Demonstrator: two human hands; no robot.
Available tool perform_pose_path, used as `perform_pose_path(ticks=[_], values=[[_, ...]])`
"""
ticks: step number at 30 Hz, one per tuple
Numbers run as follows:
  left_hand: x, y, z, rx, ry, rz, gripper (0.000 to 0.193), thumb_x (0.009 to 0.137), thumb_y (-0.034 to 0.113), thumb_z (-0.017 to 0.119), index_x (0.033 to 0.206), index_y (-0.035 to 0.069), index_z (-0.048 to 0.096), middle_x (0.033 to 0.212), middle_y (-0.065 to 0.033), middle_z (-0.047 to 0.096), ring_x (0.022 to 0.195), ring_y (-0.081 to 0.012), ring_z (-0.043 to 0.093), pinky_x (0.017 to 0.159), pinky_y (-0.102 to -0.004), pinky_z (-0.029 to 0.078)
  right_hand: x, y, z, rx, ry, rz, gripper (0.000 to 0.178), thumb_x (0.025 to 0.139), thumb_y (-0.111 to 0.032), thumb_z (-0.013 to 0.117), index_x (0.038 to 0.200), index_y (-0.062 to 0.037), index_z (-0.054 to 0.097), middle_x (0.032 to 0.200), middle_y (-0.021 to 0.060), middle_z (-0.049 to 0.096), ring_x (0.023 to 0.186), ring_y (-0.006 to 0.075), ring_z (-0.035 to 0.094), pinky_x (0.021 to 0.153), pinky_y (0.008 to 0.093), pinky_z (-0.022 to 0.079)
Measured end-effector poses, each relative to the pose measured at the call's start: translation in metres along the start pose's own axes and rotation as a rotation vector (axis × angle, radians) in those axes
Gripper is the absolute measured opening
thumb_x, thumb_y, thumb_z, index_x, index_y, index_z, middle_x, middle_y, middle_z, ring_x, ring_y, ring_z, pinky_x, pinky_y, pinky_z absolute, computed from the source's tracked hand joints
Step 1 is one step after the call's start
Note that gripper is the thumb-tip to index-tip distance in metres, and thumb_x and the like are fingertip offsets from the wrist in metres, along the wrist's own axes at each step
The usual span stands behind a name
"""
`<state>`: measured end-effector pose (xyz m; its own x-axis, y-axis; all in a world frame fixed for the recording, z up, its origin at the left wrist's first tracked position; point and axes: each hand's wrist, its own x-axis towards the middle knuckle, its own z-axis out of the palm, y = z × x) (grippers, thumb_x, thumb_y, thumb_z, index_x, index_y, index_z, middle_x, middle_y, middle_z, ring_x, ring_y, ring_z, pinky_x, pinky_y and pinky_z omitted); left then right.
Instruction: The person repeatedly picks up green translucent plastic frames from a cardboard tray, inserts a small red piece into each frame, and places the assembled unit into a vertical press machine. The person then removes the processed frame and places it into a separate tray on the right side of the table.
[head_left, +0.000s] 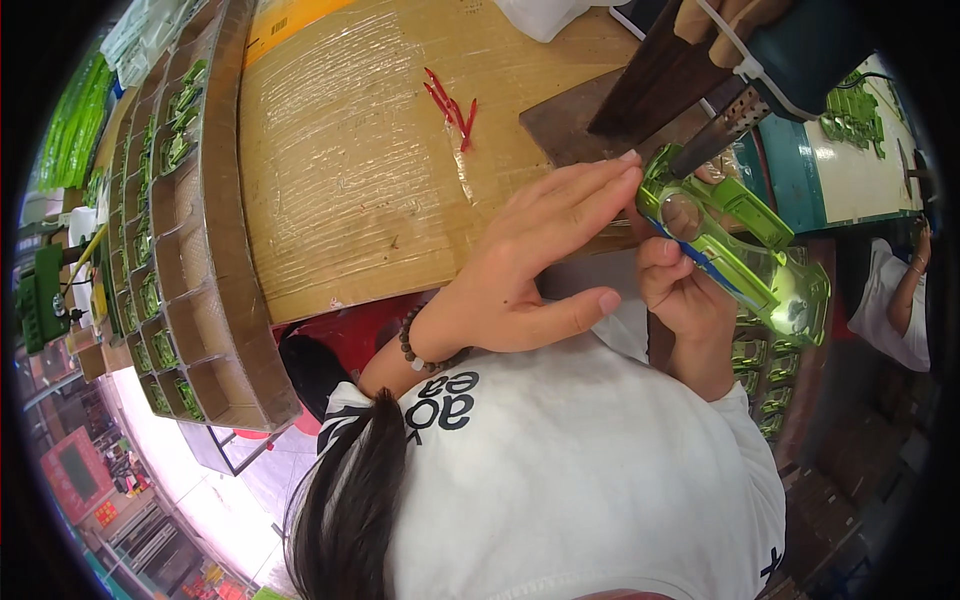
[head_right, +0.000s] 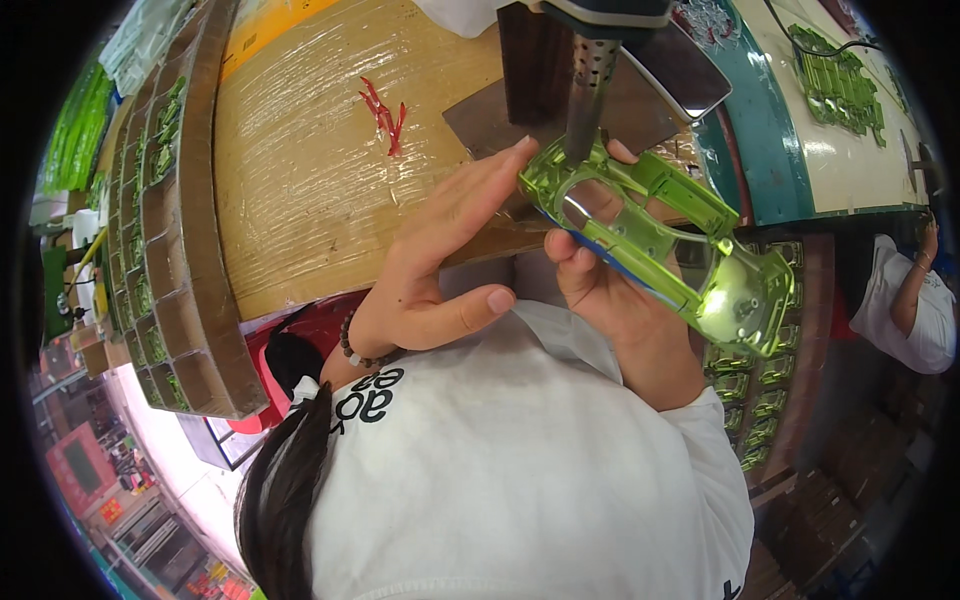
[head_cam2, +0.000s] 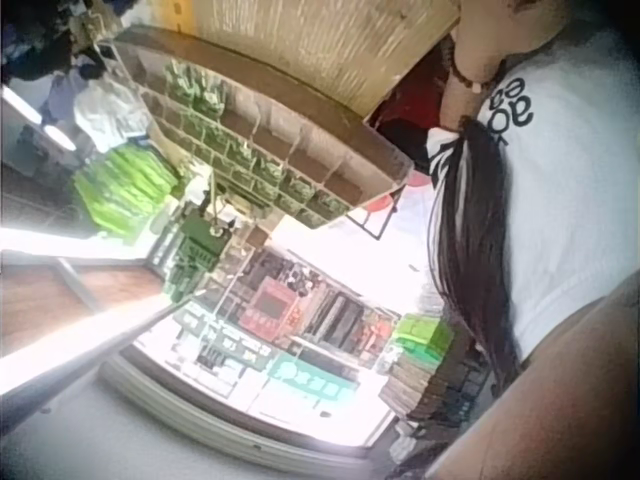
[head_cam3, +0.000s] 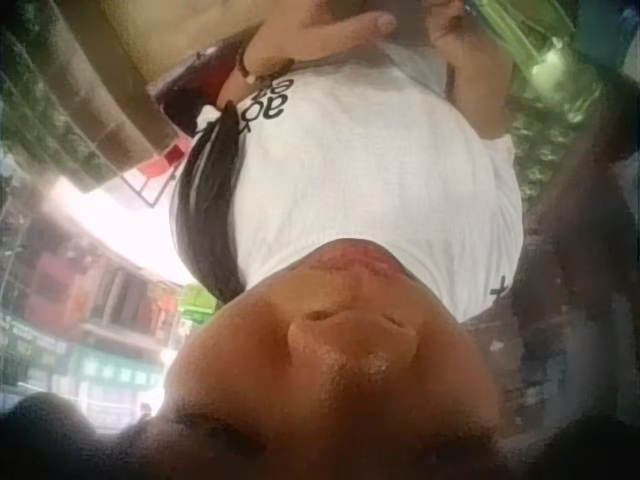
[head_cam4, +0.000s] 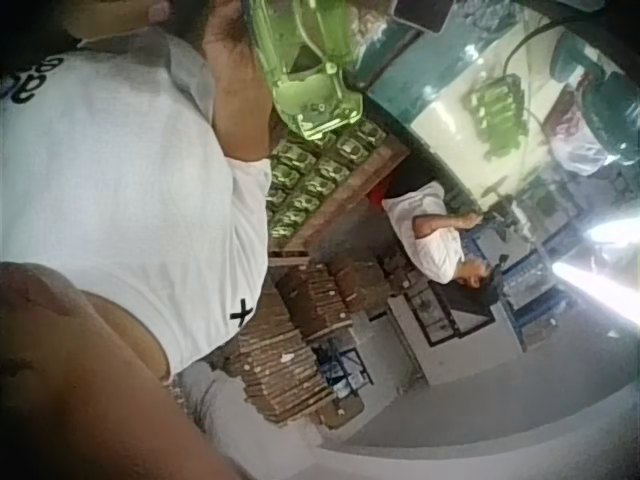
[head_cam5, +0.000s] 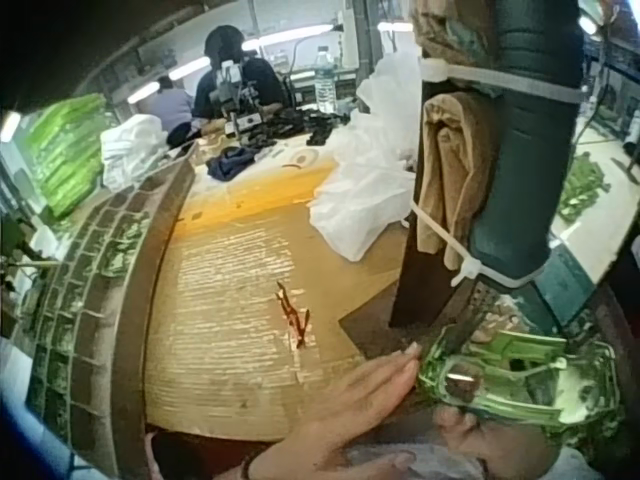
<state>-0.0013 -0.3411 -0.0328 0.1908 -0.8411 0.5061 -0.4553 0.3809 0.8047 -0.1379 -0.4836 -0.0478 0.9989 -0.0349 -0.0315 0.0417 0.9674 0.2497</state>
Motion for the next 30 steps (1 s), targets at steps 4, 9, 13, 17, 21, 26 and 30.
perform_pose_path(ticks=[4, 9, 13, 17, 21, 26, 30], values=[[-0.002, -0.001, 0.0, -0.035, 0.023, -0.047, 0.067, 0.073, 0.018, 0.063, 0.132, -0.001, 0.037, 0.135, -0.0205, 0.036, 0.122, -0.0344, 0.038, 0.1, -0.041, 0.028, 0.002, -0.002, 0.0, -0.047, -0.01, 0.034, 0.052, 0.093, -0.042, 0.033, 0.127, -0.0034, 0.04, 0.119, 0.0202, 0.052, 0.098, 0.0443, 0.055, 0.077, 0.04, 0.055], [0.0, 0.001, 0.003, 0.016, 0.016, -0.103, 0.067, 0.073, 0.018, 0.063, 0.131, -0.002, 0.037, 0.135, -0.0215, 0.037, 0.122, -0.0346, 0.039, 0.099, -0.0412, 0.029, 0.003, -0.002, 0.001, -0.126, -0.064, 0.009, 0.053, 0.093, -0.045, 0.032, 0.128, -0.0057, 0.041, 0.122, 0.0191, 0.05, 0.103, 0.0435, 0.052, 0.082, 0.0423, 0.052], [0.004, 0.0, 0.006, 0.117, 0.006, -0.116, 0.069, 0.072, 0.021, 0.065, 0.131, -0.001, 0.037, 0.134, -0.0214, 0.038, 0.12, -0.0348, 0.04, 0.098, -0.0409, 0.031, 0.003, -0.008, 0.007, -0.168, -0.055, -0.001, 0.052, 0.094, -0.043, 0.03, 0.124, -0.0015, 0.041, 0.116, 0.0213, 0.051, 0.107, 0.0443, 0.05, 0.086, 0.0423, 0.05], [0.007, 0.002, 0.01, 0.195, 0.002, -0.105, 0.073, 0.07, 0.023, 0.066, 0.131, -0.001, 0.035, 0.133, -0.0206, 0.038, 0.118, -0.0348, 0.042, 0.096, -0.0403, 0.033, 0.005, -0.009, 0.008, -0.162, -0.106, -0.009, 0.052, 0.094, -0.042, 0.03, 0.121, 0.0014, 0.04, 0.113, 0.0224, 0.053, 0.106, 0.0449, 0.049, 0.086, 0.0419, 0.05], [0.008, 0.005, 0.01, 0.212, -0.007, -0.118, 0.076, 0.068, 0.024, 0.067, 0.132, -0.001, 0.034, 0.133, -0.0202, 0.039, 0.117, -0.0346, 0.042, 0.094, -0.0398, 0.034, 0.004, -0.009, 0.009, -0.183, -0.097, -0.028, 0.051, 0.094, -0.041, 0.031, 0.119, 0.0022, 0.041, 0.111, 0.0226, 0.053, 0.105, 0.0448, 0.051, 0.085, 0.0413, 0.051], [0.008, 0.005, 0.01, 0.228, -0.008, -0.13, 0.077, 0.067, 0.025, 0.067, 0.132, -0.002, 0.034, 0.133, -0.0196, 0.039, 0.117, -0.0342, 0.043, 0.094, -0.0392, 0.033, 0.004, -0.011, 0.005, -0.212, -0.104, -0.055, 0.048, 0.094, -0.039, 0.033, 0.116, 0.0033, 0.042, 0.105, 0.0223, 0.054, 0.103, 0.0446, 0.052, 0.084, 0.0414, 0.052], [0.008, 0.004, 0.012, 0.248, 0.002, -0.098, 0.077, 0.068, 0.027, 0.066, 0.132, -0.002, 0.033, 0.134, -0.0192, 0.039, 0.117, -0.0333, 0.042, 0.092, -0.0385, 0.033, 0.005, -0.011, 0.003, -0.221, -0.09, -0.071, 0.052, 0.093, -0.044, 0.034, 0.117, -0.0005, 0.048, 0.109, 0.0207, 0.057, 0.099, 0.0428, 0.055, 0.081, 0.0417, 0.053]])
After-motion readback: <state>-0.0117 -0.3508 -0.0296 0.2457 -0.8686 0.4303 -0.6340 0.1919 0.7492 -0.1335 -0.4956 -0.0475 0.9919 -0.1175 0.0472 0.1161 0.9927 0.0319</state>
